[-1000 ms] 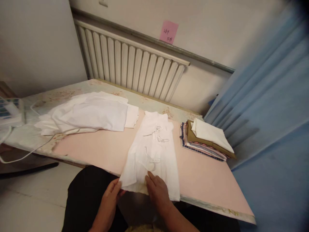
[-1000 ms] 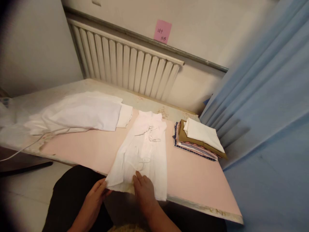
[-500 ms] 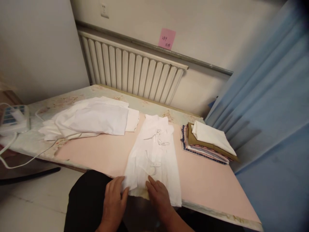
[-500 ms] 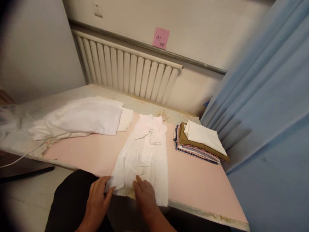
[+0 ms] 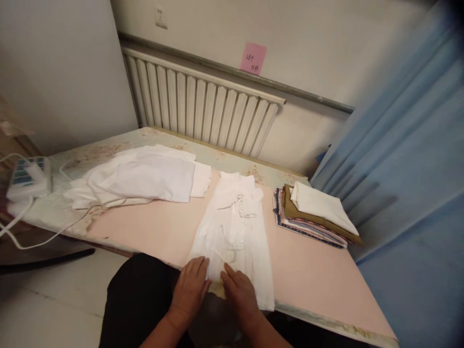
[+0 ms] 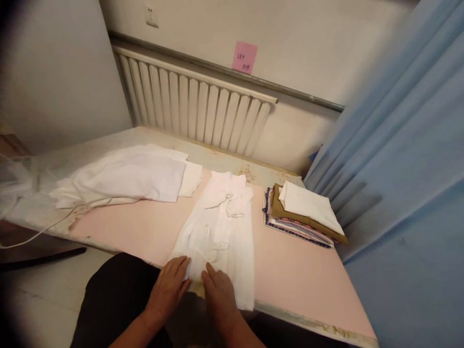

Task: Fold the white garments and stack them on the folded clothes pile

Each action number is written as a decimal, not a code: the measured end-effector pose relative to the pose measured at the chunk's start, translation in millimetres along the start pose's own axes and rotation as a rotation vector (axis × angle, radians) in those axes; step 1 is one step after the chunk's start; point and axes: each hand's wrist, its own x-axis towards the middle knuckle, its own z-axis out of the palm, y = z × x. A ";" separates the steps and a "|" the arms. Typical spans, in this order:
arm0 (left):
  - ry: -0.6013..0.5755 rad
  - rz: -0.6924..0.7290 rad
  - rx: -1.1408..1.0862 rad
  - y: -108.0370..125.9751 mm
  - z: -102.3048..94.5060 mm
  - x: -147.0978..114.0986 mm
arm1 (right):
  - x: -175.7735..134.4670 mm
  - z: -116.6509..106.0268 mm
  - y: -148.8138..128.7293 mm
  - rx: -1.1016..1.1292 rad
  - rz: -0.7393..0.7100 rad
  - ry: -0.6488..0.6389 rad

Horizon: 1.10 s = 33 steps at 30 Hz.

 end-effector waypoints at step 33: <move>-0.035 -0.291 -0.602 -6.2 -23.8 28.9 | 3.8 -5.0 -0.9 0.021 0.001 0.002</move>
